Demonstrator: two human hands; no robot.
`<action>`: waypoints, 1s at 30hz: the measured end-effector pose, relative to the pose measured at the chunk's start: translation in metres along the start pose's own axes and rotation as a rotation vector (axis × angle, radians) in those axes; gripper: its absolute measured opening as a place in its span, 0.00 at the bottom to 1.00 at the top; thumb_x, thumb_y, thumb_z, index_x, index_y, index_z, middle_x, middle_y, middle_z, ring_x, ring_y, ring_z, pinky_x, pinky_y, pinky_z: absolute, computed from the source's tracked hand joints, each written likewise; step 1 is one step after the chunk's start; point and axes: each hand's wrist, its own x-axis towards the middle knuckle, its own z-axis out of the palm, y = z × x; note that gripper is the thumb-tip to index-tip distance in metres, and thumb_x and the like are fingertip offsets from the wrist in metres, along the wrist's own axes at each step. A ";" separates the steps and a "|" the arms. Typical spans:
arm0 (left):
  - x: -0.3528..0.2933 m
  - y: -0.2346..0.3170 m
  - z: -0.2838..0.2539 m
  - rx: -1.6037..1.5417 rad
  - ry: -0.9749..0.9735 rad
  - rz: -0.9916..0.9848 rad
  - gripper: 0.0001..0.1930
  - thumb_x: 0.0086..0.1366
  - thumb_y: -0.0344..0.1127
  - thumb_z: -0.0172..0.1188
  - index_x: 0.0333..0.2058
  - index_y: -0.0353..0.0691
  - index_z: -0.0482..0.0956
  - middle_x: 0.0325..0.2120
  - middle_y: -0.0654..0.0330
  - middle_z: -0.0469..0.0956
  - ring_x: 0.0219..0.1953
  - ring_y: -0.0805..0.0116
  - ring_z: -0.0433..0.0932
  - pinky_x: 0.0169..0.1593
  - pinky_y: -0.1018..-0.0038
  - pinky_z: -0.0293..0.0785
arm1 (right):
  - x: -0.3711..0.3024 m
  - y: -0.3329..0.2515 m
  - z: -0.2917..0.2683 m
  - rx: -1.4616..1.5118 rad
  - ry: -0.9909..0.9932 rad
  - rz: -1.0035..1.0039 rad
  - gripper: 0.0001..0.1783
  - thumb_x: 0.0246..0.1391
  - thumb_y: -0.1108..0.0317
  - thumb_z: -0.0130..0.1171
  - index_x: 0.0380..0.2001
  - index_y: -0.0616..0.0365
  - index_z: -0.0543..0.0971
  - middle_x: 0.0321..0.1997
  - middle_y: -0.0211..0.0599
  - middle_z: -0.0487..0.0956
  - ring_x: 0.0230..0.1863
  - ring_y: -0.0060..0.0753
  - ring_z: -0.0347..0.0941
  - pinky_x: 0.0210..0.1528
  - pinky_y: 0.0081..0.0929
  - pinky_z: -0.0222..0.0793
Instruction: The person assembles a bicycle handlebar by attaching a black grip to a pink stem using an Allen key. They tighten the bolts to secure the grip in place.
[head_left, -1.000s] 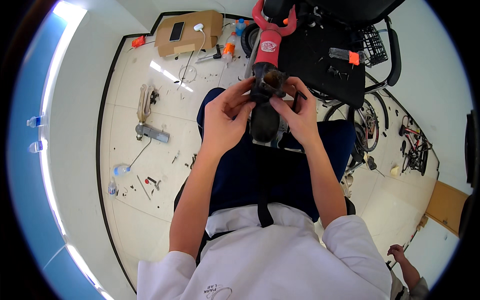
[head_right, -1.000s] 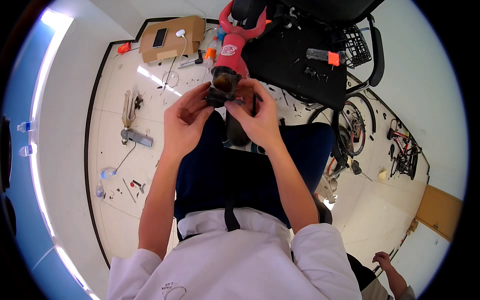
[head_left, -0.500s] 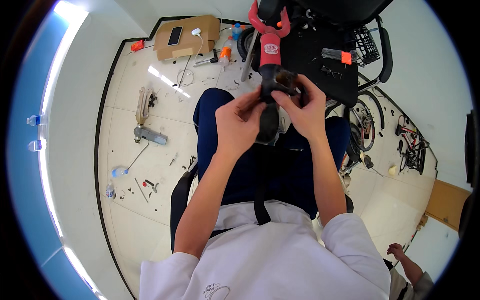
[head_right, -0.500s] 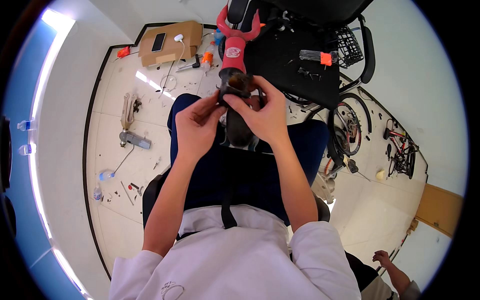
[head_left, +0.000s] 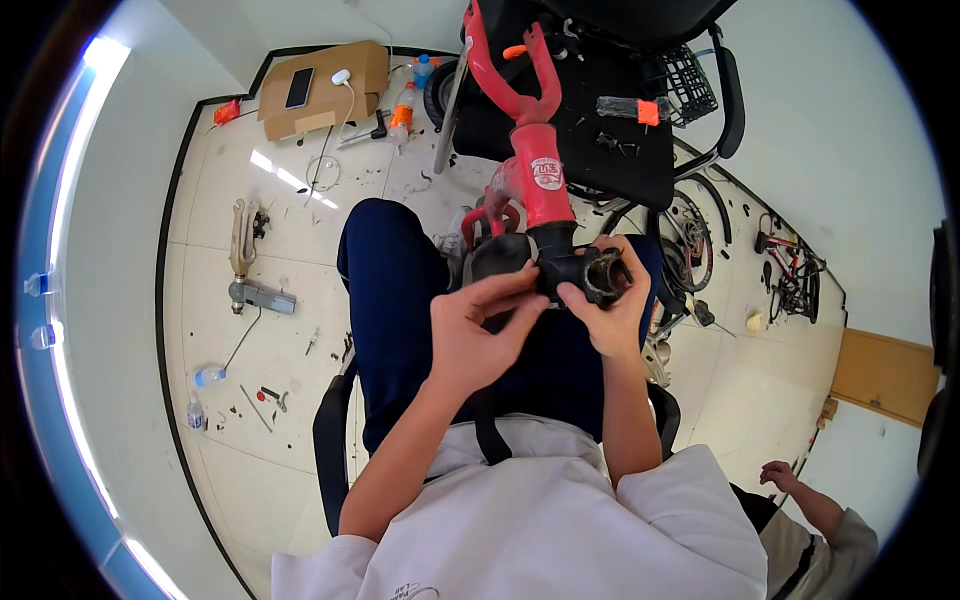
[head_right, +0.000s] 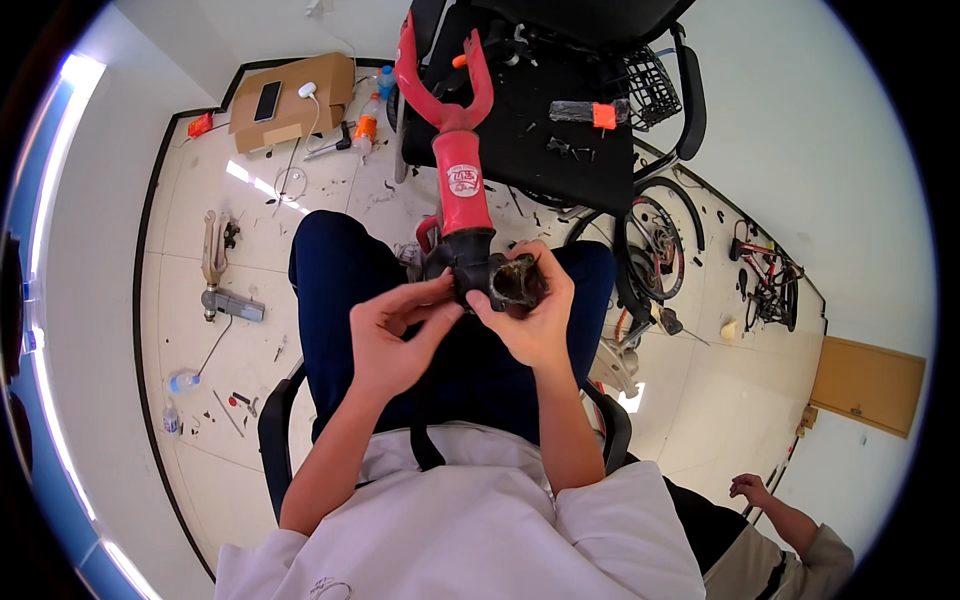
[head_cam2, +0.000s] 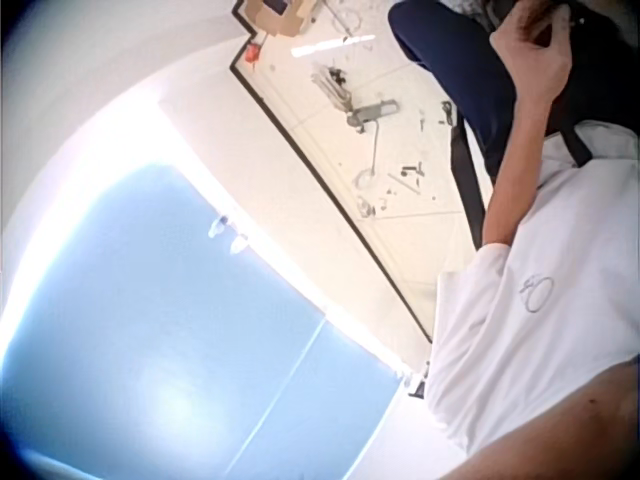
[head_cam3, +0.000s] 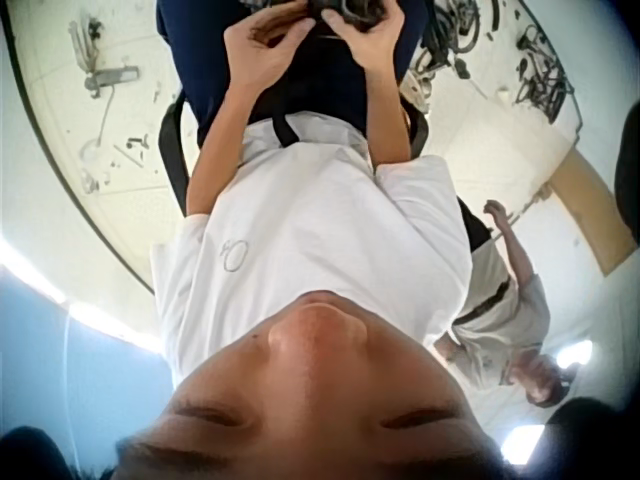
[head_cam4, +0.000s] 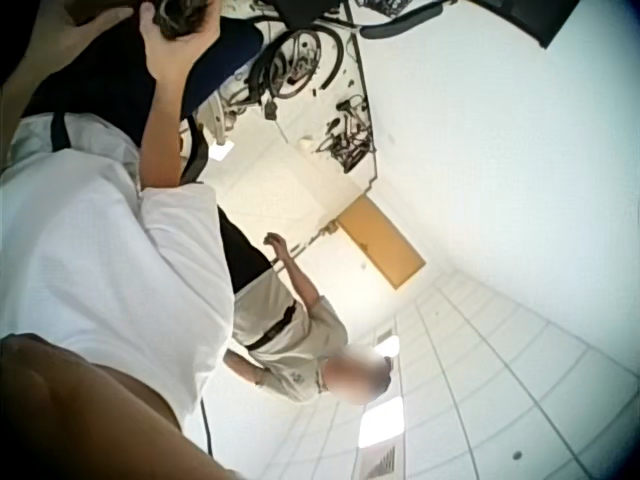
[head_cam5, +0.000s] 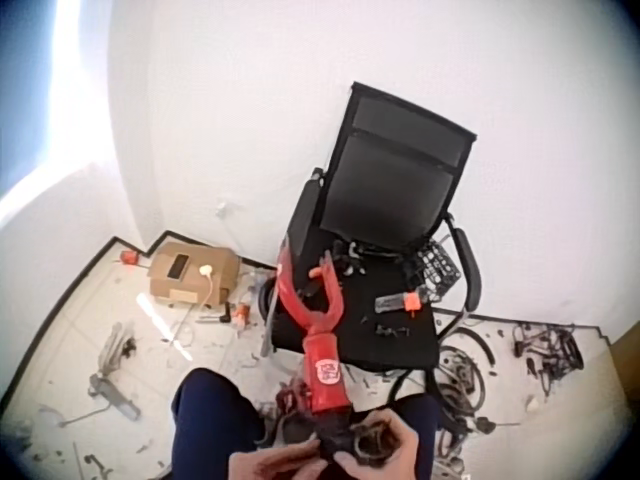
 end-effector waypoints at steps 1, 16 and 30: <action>0.003 0.002 -0.003 -0.081 0.012 -0.059 0.12 0.63 0.21 0.64 0.45 0.28 0.83 0.41 0.54 0.85 0.42 0.73 0.84 0.47 0.78 0.80 | -0.003 0.003 0.001 0.130 0.016 0.074 0.25 0.38 0.76 0.76 0.38 0.60 0.71 0.37 0.29 0.73 0.34 0.17 0.71 0.37 0.16 0.67; 0.022 0.033 0.032 -0.052 -0.250 -0.380 0.14 0.65 0.31 0.66 0.43 0.24 0.81 0.30 0.55 0.85 0.32 0.73 0.83 0.36 0.78 0.79 | -0.038 0.034 -0.005 1.068 0.070 0.398 0.22 0.63 0.54 0.54 0.53 0.57 0.73 0.16 0.23 0.63 0.14 0.16 0.50 0.21 0.19 0.49; 0.017 0.024 0.066 0.648 -0.013 0.186 0.14 0.52 0.33 0.76 0.32 0.33 0.80 0.24 0.57 0.83 0.24 0.69 0.83 0.29 0.78 0.77 | -0.039 0.050 0.017 1.465 0.269 0.471 0.28 0.67 0.45 0.48 0.52 0.58 0.76 0.46 0.40 0.80 0.42 0.37 0.74 0.48 0.39 0.73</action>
